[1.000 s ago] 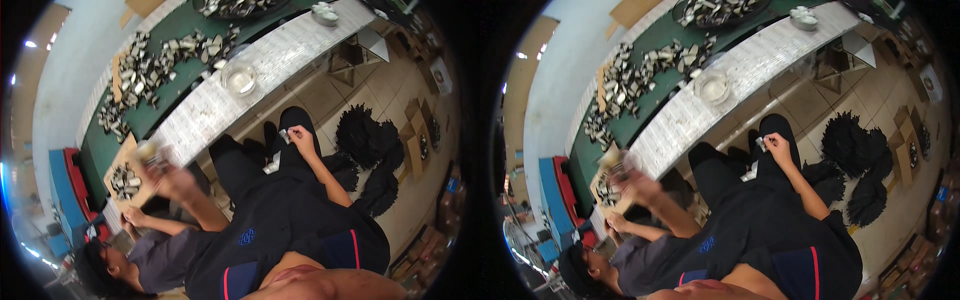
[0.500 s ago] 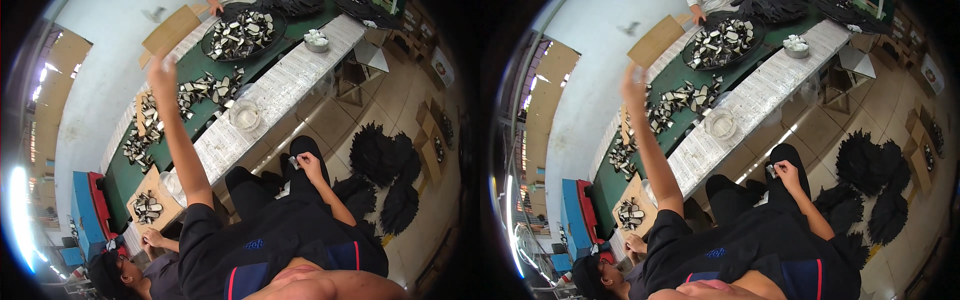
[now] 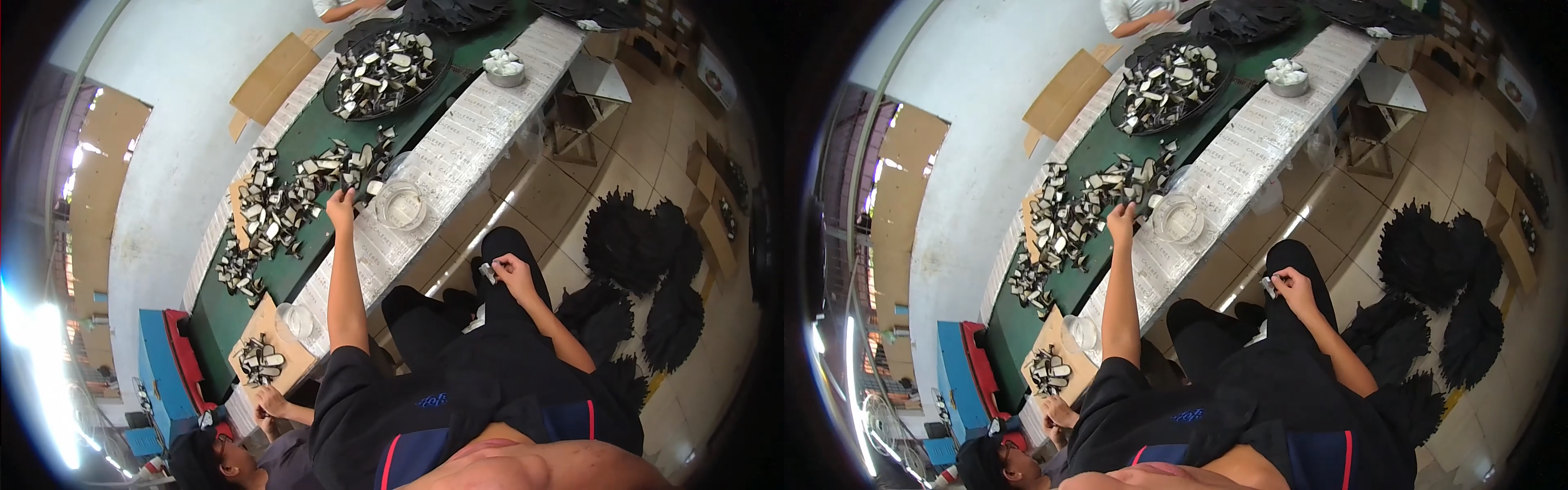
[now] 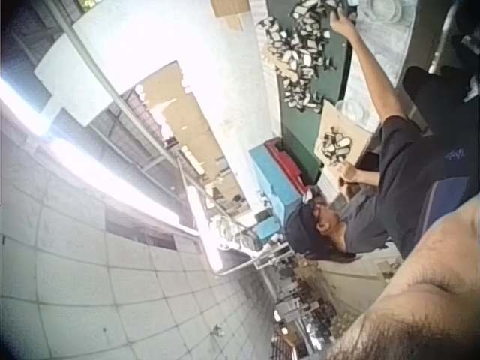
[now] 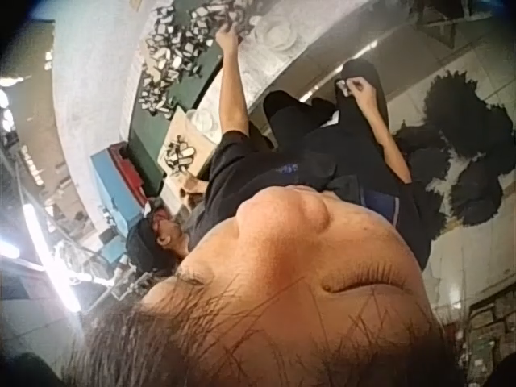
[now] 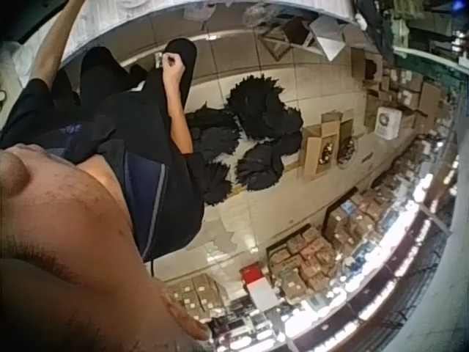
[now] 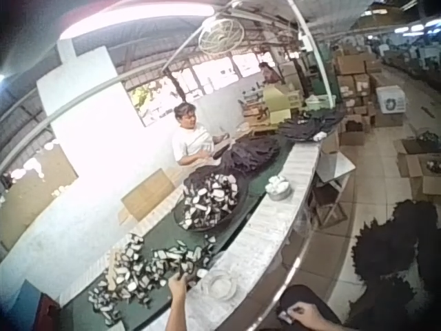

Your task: The recorder is assembling small shoe components by applying adhesive or small parts to the main component.

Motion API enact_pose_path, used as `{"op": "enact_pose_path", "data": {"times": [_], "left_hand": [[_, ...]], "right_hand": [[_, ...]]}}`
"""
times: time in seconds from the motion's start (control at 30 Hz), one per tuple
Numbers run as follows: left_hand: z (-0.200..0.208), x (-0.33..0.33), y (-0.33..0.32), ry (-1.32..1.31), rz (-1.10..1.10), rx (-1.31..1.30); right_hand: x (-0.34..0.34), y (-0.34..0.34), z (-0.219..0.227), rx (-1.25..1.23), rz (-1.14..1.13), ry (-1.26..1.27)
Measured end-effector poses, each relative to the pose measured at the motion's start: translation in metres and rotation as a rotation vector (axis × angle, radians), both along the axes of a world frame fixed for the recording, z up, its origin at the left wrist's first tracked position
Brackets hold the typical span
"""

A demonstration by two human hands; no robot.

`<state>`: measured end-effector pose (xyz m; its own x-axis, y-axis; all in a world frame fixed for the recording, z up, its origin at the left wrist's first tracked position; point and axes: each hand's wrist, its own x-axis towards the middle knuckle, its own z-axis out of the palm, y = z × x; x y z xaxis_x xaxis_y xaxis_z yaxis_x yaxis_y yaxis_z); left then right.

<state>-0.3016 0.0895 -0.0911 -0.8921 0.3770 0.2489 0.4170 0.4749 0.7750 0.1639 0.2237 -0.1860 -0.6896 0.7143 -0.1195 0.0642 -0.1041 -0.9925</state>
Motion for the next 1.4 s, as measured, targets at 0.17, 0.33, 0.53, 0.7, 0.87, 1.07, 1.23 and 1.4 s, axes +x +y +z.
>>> {"op": "enact_pose_path", "data": {"times": [0.17, 0.33, 0.53, 0.7, 0.87, 1.07, 1.23, 1.4], "left_hand": [[0.02, 0.06, -0.06, -0.159, 0.005, 0.243], [0.039, 0.166, -0.105, -0.666, -0.129, 0.857], [0.044, 0.269, -0.121, -0.941, -0.145, 0.928], [0.053, 0.314, -0.122, -1.036, -0.143, 0.955], [0.061, 0.335, -0.118, -1.001, -0.181, 0.973], [0.067, 0.34, -0.117, -1.02, -0.183, 0.954], [0.066, 0.341, -0.116, -1.044, -0.19, 0.934], [0.064, 0.341, -0.116, -1.055, -0.22, 0.934]], "right_hand": [[0.0, -0.001, 0.002, -0.078, -0.027, -0.017], [-0.008, -0.009, 0.045, -0.068, -0.037, 0.028], [-0.052, -0.041, 0.193, 0.241, 0.18, 0.24], [-0.063, -0.067, 0.231, 0.915, 0.387, 0.324], [-0.057, -0.08, 0.222, 1.057, 0.487, 0.329], [-0.053, -0.083, 0.221, 1.123, 0.515, 0.331], [-0.05, -0.084, 0.22, 1.115, 0.511, 0.303], [-0.05, -0.083, 0.221, 0.869, 0.442, 0.304]]}}
